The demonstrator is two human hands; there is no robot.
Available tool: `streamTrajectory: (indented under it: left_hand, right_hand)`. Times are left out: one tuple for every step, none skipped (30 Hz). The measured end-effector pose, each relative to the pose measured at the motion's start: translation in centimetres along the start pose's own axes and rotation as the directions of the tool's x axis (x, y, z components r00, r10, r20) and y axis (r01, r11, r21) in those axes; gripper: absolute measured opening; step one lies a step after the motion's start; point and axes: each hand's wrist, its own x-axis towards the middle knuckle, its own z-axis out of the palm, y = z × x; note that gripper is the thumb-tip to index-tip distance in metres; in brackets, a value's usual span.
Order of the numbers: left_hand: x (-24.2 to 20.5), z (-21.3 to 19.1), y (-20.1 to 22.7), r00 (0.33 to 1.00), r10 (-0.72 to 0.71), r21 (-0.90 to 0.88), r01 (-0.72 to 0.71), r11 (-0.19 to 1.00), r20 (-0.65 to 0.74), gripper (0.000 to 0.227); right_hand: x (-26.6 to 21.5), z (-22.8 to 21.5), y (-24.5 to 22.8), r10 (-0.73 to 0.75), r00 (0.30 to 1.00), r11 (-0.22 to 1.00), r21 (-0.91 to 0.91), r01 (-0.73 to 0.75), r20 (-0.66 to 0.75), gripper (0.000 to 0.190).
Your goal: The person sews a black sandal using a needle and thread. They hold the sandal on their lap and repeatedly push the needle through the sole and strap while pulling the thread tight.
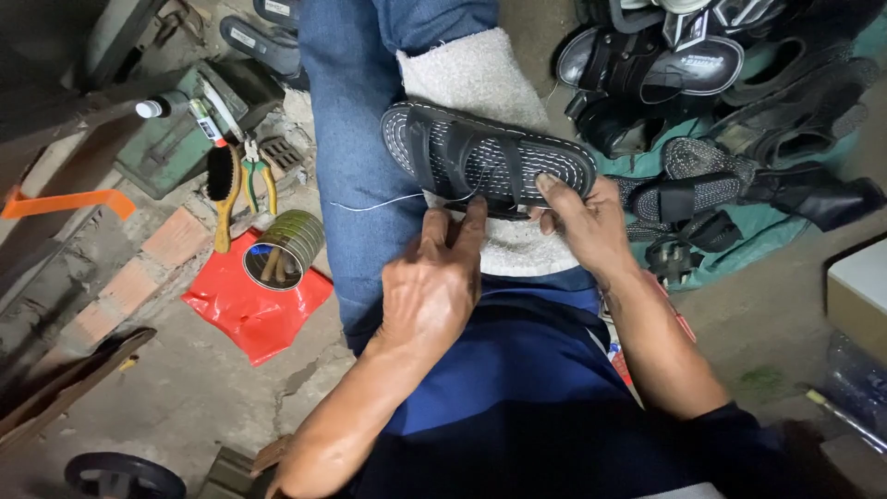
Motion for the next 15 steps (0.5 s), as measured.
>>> streamTrajectory:
  left_hand:
    - [0.14, -0.17, 0.10, 1.000, -0.001, 0.001, 0.001, 1.000, 0.001, 0.046]
    - [0.28, -0.34, 0.20, 0.999, -0.015, -0.025, 0.016, 1.000, 0.034, 0.048]
    - [0.43, -0.50, 0.30, 0.997, -0.028, -0.050, 0.032, 0.998, 0.068, 0.049]
    - [0.55, -0.65, 0.39, 0.997, -0.028, -0.049, 0.032, 0.998, 0.069, 0.049]
    - [0.65, -0.80, 0.48, 0.997, -0.023, -0.045, 0.027, 0.999, 0.075, 0.049]
    - [0.74, -0.96, 0.57, 0.996, -0.019, -0.040, 0.022, 0.999, 0.082, 0.048]
    - [0.81, -0.96, 0.56, 0.997, -0.019, -0.039, 0.023, 0.999, 0.081, 0.048]
    - [0.88, -0.96, 0.55, 0.996, -0.017, -0.043, 0.020, 0.999, 0.086, 0.047]
    - [0.94, -0.96, 0.53, 0.996, -0.014, -0.046, 0.018, 0.999, 0.091, 0.045]
    - [0.96, -0.94, 0.56, 0.996, -0.015, -0.046, 0.019, 0.999, 0.091, 0.045]
    - [0.98, -0.93, 0.60, 0.994, -0.022, -0.027, 0.025, 0.999, 0.105, 0.047]
    - [1.00, -0.91, 0.63, 0.992, -0.029, -0.008, 0.031, 0.999, 0.120, 0.049]
    - [0.99, -0.87, 0.64, 0.992, -0.030, -0.009, 0.031, 0.999, 0.119, 0.049]
    - [0.97, -0.82, 0.64, 0.991, -0.031, -0.009, 0.033, 0.999, 0.126, 0.051]
    - [0.93, -0.78, 0.63, 0.991, -0.033, -0.010, 0.035, 0.999, 0.133, 0.052]
  right_hand:
    - [0.00, -0.07, 0.13, 0.001, 1.000, 1.000, 0.001, -0.001, 0.001, 0.027]
    - [-0.01, -0.14, 0.25, -0.007, 1.000, 1.000, -0.005, 0.007, 0.007, 0.027]
    - [-0.01, -0.22, 0.37, -0.014, 1.000, 1.000, -0.012, 0.014, 0.012, 0.027]
    - [0.02, -0.21, 0.38, -0.014, 1.000, 1.000, -0.011, 0.014, 0.012, 0.027]
    - [0.04, -0.20, 0.39, -0.033, 0.999, 0.999, -0.011, 0.033, 0.016, 0.027]
    - [0.05, -0.18, 0.39, -0.052, 0.998, 0.999, -0.010, 0.053, 0.020, 0.026]
    - [0.06, -0.19, 0.35, -0.052, 0.998, 0.999, -0.010, 0.053, 0.021, 0.026]
    - [0.07, -0.20, 0.32, -0.057, 0.998, 0.998, -0.023, 0.058, 0.024, 0.027]
    - [0.08, -0.19, 0.28, -0.062, 0.998, 0.997, -0.036, 0.063, 0.027, 0.027]
    - [0.05, -0.18, 0.29, -0.062, 0.998, 0.997, -0.036, 0.063, 0.028, 0.027]
    - [0.03, -0.16, 0.29, -0.055, 0.998, 0.998, -0.027, 0.056, 0.025, 0.027]
    - [0.01, -0.14, 0.28, -0.048, 0.999, 0.999, -0.019, 0.048, 0.023, 0.026]
    - [-0.01, -0.09, 0.19, -0.048, 0.999, 0.999, -0.020, 0.049, 0.024, 0.026]
    - [-0.03, -0.02, 0.10, -0.055, 0.998, 0.998, -0.038, 0.056, 0.024, 0.027]
    - [-0.04, 0.06, 0.02, -0.062, 0.998, 0.996, -0.056, 0.063, 0.024, 0.029]
